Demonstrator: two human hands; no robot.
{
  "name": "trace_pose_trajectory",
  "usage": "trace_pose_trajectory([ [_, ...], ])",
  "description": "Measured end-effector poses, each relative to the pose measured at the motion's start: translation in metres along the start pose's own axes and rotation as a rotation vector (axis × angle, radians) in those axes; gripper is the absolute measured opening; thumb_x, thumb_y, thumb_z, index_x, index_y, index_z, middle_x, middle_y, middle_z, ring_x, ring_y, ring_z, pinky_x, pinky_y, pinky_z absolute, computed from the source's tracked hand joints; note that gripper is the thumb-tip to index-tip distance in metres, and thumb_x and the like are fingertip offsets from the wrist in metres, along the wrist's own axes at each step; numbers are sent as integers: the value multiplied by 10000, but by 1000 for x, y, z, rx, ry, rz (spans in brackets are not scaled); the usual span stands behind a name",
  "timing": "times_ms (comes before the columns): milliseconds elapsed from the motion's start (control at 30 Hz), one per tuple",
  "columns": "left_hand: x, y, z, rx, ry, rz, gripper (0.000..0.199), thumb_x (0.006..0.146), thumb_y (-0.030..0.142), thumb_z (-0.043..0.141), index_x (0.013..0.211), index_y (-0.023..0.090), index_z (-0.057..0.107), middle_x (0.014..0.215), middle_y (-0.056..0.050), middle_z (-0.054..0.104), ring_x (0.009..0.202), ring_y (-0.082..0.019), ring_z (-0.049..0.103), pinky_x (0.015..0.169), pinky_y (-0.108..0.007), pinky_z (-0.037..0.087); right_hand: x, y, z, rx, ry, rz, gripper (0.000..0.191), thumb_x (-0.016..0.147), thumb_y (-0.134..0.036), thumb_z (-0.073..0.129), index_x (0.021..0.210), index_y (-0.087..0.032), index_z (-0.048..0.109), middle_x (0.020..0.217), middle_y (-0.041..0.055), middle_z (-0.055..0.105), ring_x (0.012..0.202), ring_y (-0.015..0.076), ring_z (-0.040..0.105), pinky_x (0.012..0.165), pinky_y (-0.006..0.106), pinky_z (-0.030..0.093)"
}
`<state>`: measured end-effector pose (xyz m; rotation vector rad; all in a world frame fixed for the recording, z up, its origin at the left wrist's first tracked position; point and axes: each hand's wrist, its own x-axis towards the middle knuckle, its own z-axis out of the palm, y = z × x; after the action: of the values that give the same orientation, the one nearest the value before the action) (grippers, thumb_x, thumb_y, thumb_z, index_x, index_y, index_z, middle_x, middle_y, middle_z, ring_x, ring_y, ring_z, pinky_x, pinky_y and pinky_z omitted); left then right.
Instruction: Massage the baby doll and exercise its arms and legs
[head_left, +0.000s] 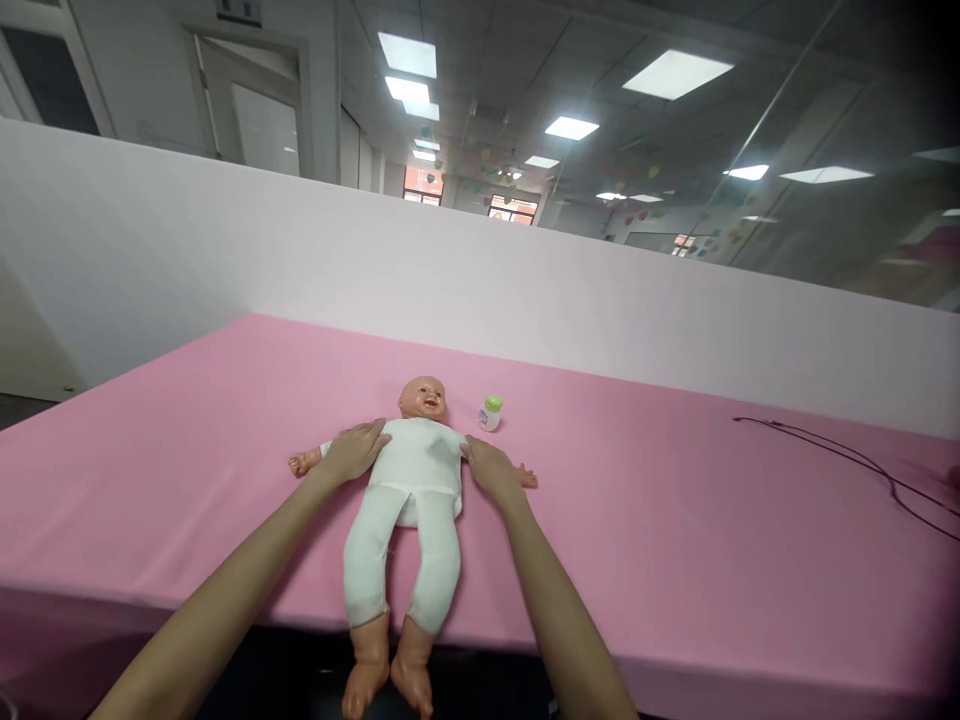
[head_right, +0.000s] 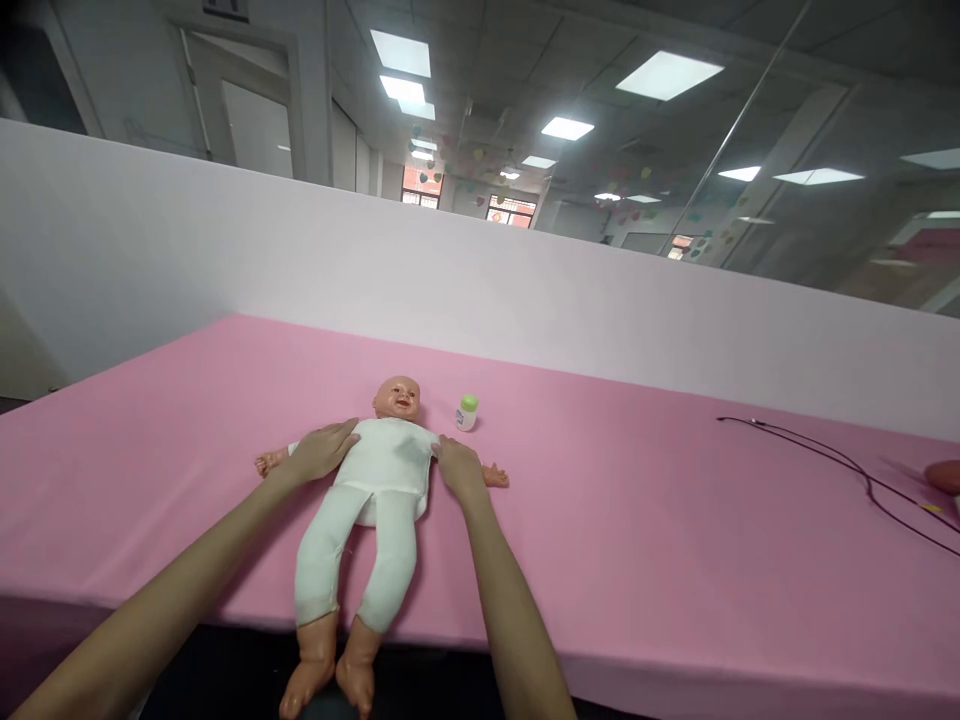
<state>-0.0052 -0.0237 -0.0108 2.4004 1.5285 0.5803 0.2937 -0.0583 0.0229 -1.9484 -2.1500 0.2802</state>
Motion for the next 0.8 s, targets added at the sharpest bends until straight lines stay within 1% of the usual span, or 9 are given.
trace_pose_trajectory([
  [133, -27, -17, -23, 76, -14, -110, 527, 1031, 537, 328, 1317, 211, 626, 1318, -178, 705, 1185, -385, 660, 896, -450, 482, -18, 28, 4, -74, 79, 54, 414, 1110, -294, 291, 1052, -199, 690, 1087, 114, 752, 971, 249, 665, 850, 332, 420],
  [233, -42, -43, -40, -74, -57, -127, 504, 929, 632, 514, 1205, 247, 688, 1208, -132, 750, 1067, -355, 692, 807, -370, 476, -28, 40, 4, -102, 209, 133, 395, 1107, -325, 332, 1200, -157, 678, 1216, 154, 718, 1131, 262, 628, 946, 332, 410],
  [300, -52, -62, -48, -176, -67, -124, 428, 827, 605, 640, 1047, 247, 723, 1026, -89, 772, 920, -315, 700, 747, -331, 458, -33, 45, 3, -142, 312, 268, 441, 1090, -390, 402, 1317, -87, 627, 1333, 222, 654, 1244, 313, 573, 995, 366, 408],
  [367, -63, -77, -51, -242, -16, -179, 328, 721, 538, 728, 855, 238, 717, 830, -55, 738, 784, -282, 670, 682, -307, 430, -35, 48, 0, -158, 358, 431, 553, 1063, -484, 453, 1329, -26, 612, 1347, 287, 619, 1282, 382, 535, 1006, 424, 418],
  [467, -72, -87, -51, -342, 151, -245, 230, 630, 437, 798, 710, 242, 706, 723, -39, 694, 684, -245, 618, 606, -284, 385, -36, 52, -4, -75, 293, 551, 669, 1031, -609, 447, 1251, -11, 649, 1259, 325, 635, 1254, 430, 553, 992, 483, 439],
  [533, -71, -86, -48, -458, 279, -264, 221, 605, 394, 828, 746, 242, 751, 757, -46, 717, 695, -244, 625, 588, -280, 398, -36, 54, -5, 35, 242, 577, 697, 1014, -646, 440, 1273, -27, 630, 1243, 316, 642, 1206, 421, 601, 970, 486, 462],
  [633, -54, -77, -44, -750, 441, -334, 358, 565, 402, 894, 844, 212, 775, 768, -46, 718, 693, -228, 632, 593, -291, 472, -34, 58, -2, 238, 248, 559, 771, 958, -671, 510, 1410, -46, 516, 1291, 284, 634, 1145, 396, 652, 917, 460, 509],
  [733, -27, -64, -37, -1068, 518, -384, 481, 548, 454, 955, 878, 169, 752, 811, -56, 704, 719, -195, 644, 650, -309, 541, -28, 62, 7, 467, 382, 465, 947, 853, -661, 649, 1541, -73, 368, 1405, 263, 588, 1210, 359, 643, 913, 407, 544],
  [800, -8, -56, -28, -1168, 560, -362, 477, 576, 467, 956, 856, 146, 741, 832, -77, 700, 750, -199, 662, 676, -322, 558, -21, 63, 15, 660, 473, 427, 1025, 791, -635, 718, 1571, -95, 330, 1383, 236, 616, 1112, 321, 692, 835, 375, 581],
])
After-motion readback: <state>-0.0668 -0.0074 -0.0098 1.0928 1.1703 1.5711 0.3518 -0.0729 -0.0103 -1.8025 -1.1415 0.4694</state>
